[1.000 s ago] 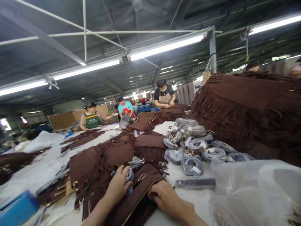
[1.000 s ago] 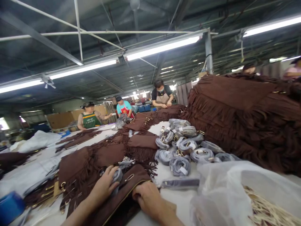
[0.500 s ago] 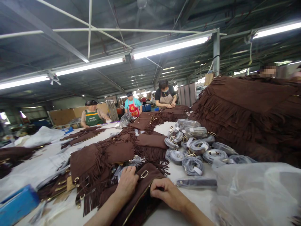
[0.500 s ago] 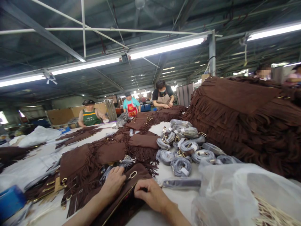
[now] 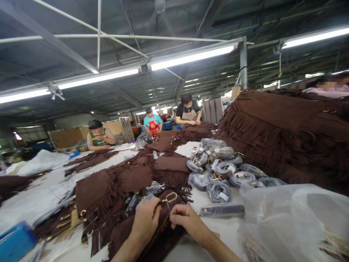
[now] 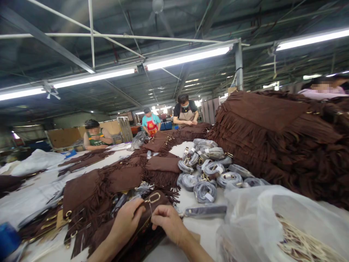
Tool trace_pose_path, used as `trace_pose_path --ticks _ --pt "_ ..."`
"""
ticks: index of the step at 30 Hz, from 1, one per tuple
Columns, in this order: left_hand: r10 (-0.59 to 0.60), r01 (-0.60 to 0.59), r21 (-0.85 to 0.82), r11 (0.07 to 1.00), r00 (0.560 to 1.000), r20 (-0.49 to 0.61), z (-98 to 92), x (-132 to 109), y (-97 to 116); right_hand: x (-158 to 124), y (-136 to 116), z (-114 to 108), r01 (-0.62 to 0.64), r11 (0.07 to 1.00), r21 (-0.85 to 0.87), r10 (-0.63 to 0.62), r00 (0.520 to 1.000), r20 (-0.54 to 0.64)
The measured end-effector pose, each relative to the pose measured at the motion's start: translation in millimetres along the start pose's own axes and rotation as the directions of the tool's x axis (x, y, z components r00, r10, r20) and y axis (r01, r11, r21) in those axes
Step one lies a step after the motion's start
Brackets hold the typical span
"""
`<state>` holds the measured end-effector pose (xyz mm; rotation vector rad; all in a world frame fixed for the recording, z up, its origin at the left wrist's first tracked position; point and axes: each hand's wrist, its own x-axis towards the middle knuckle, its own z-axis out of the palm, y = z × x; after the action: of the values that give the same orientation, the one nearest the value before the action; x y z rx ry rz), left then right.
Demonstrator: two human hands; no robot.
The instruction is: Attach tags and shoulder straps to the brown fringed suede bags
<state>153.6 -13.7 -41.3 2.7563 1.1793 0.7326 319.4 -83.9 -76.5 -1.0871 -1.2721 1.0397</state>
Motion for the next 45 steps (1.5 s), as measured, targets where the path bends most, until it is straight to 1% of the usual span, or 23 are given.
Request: trace_pose_path --ticks 3,6,8,10,12,14,16,18,20,21,23,24,26,27,28,30,32,34,36,39,45 --pt "0.024 -0.023 0.01 1.0 0.998 -0.052 10.3 -5.1 -1.2 0.5 -0.2 2.1 -0.015 1.0 -0.021 0.015 1.0 -0.023" --pt "0.058 -0.054 0.052 0.997 0.995 -0.076 12.7 -7.2 -0.4 1.2 0.7 3.6 -0.013 0.999 -0.039 0.011 0.999 -0.04" --pt "0.089 -0.086 0.043 0.995 0.993 -0.081 12.2 -8.9 1.2 1.4 1.7 4.0 -0.001 0.999 -0.046 -0.001 0.999 -0.042" --pt "0.141 -0.143 -0.034 0.989 0.988 -0.065 10.8 -10.9 4.4 1.6 3.2 4.1 0.021 0.999 -0.047 -0.023 0.999 -0.041" --pt "0.173 -0.178 -0.169 0.969 0.984 -0.047 8.5 -12.5 10.0 2.1 5.1 4.2 0.05 0.998 -0.044 -0.052 0.998 -0.04" --pt "0.145 -0.14 -0.32 0.937 0.989 -0.007 5.7 -12.4 18.1 3.1 7.5 4.7 0.075 0.996 -0.041 -0.077 0.996 -0.038" --pt "0.073 -0.046 -0.43 0.902 0.996 0.048 4.0 -10.3 26.9 4.1 10.1 5.9 0.098 0.994 -0.044 -0.099 0.995 -0.033" --pt "-0.006 0.042 -0.471 0.881 0.997 0.077 5.4 -6.8 33.4 3.8 12.2 8.0 0.122 0.991 -0.054 -0.123 0.992 -0.029" --pt "-0.087 0.099 -0.477 0.873 0.995 0.048 10.9 -3.2 35.7 1.3 12.9 10.1 0.148 0.987 -0.069 -0.151 0.988 -0.035" --pt "-0.12 0.116 -0.486 0.866 0.992 0.022 15.0 -1.7 35.3 -0.8 12.6 10.6 0.161 0.981 -0.112 -0.167 0.984 -0.054" --pt "-0.172 0.119 -0.514 0.849 0.983 -0.057 24.0 0.6 32.7 -6.1 11.0 9.6 0.162 0.94 -0.301 -0.206 0.971 -0.121" --pt "-0.191 0.107 -0.522 0.846 0.976 -0.11 28.3 1.4 31.0 -8.9 9.8 7.7 0.135 0.889 -0.438 -0.218 0.965 -0.144" --pt "-0.198 0.066 -0.506 0.86 0.957 -0.212 34.7 2.8 28.3 -13.9 7.0 1.5 0.047 0.738 -0.673 -0.198 0.969 -0.149" --pt "-0.185 0.041 -0.488 0.872 0.951 -0.25 36.5 3.2 27.5 -15.8 5.5 -2.7 0.012 0.677 -0.736 -0.166 0.977 -0.137" --pt "-0.163 0.016 -0.47 0.882 0.948 -0.273 37.1 3.3 27.2 -17.3 4.1 -7.1 -0.01 0.637 -0.771 -0.129 0.984 -0.119" --pt "-0.114 -0.028 -0.444 0.895 0.95 -0.29 35.6 2.4 27.3 -19.2 1.0 -15.9 -0.032 0.616 -0.787 -0.074 0.992 -0.098" --pt "-0.069 -0.066 -0.442 0.894 0.957 -0.283 32.2 -0.5 27.5 -20.4 -2.2 -22.7 -0.036 0.626 -0.779 -0.043 0.996 -0.08" --pt "-0.035 -0.085 -0.471 0.878 0.97 -0.241 29.5 -4.8 26.8 -21.7 -5.2 -26.5 -0.038 0.641 -0.767 -0.004 0.999 -0.053" --pt "-0.021 -0.08 -0.507 0.858 0.981 -0.19 29.3 -9.1 25.4 -23.0 -7.6 -27.6 -0.031 0.651 -0.758 0.019 1.0 -0.025" --pt "-0.042 -0.044 -0.525 0.85 0.988 -0.15 32.7 -12.9 23.7 -23.7 -9.7 -26.8 -0.005 0.639 -0.769 0.002 1.0 -0.005" --pt "-0.081 0.017 -0.538 0.843 0.992 -0.096 36.4 -12.1 23.7 -20.6 -10.8 -27.9 -0.005 0.598 -0.801 -0.027 0.999 -0.026"
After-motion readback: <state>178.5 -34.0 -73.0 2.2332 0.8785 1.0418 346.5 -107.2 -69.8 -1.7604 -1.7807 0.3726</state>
